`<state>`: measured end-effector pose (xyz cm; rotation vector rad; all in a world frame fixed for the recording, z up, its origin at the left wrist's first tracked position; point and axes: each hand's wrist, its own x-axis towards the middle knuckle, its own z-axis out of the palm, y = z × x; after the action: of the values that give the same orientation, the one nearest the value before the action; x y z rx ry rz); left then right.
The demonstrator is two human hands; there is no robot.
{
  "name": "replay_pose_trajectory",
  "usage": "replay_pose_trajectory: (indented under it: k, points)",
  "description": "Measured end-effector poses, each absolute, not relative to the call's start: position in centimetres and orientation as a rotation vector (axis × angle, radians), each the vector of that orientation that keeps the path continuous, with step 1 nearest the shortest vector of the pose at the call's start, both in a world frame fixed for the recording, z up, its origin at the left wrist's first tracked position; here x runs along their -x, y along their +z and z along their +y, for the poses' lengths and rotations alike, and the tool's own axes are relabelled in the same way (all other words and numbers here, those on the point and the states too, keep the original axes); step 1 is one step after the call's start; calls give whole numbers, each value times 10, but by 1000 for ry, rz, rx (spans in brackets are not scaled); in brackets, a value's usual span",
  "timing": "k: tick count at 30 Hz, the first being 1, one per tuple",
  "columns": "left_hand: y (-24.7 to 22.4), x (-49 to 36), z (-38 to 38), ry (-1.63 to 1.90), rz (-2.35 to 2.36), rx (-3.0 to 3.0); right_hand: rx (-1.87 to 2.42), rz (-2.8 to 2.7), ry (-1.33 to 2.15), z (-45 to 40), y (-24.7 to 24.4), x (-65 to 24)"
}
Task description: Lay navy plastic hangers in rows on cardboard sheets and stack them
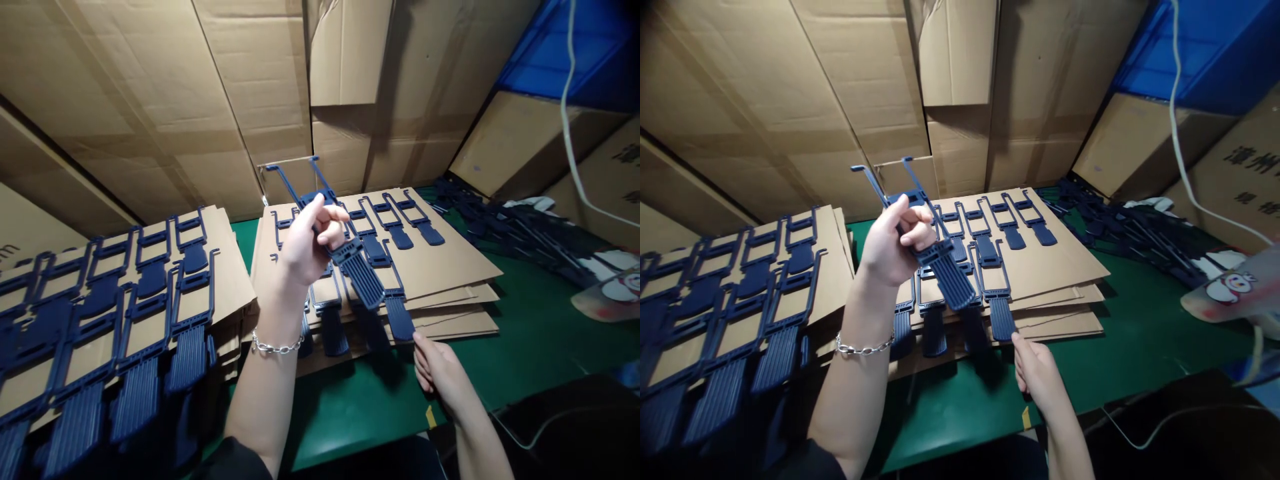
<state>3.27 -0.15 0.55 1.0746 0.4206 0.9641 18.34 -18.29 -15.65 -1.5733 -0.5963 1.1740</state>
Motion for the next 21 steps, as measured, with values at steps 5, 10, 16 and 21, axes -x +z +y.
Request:
replay_pose_trajectory:
  k: [5,10,16,21]
  points:
    - [-5,-59,-24,738,312,-1017,1518,-713,956,-192,-127,-187]
    - [-19,-86,-47,669,390,-1065,1359,-782,1084,-189,-104,-158]
    - [2,-59,-44,844,690,-1765,1205,-447,901,-187,-120,-170]
    - [31,0,-84,667,387,-1856,1341,-359,798,-191,-140,-210]
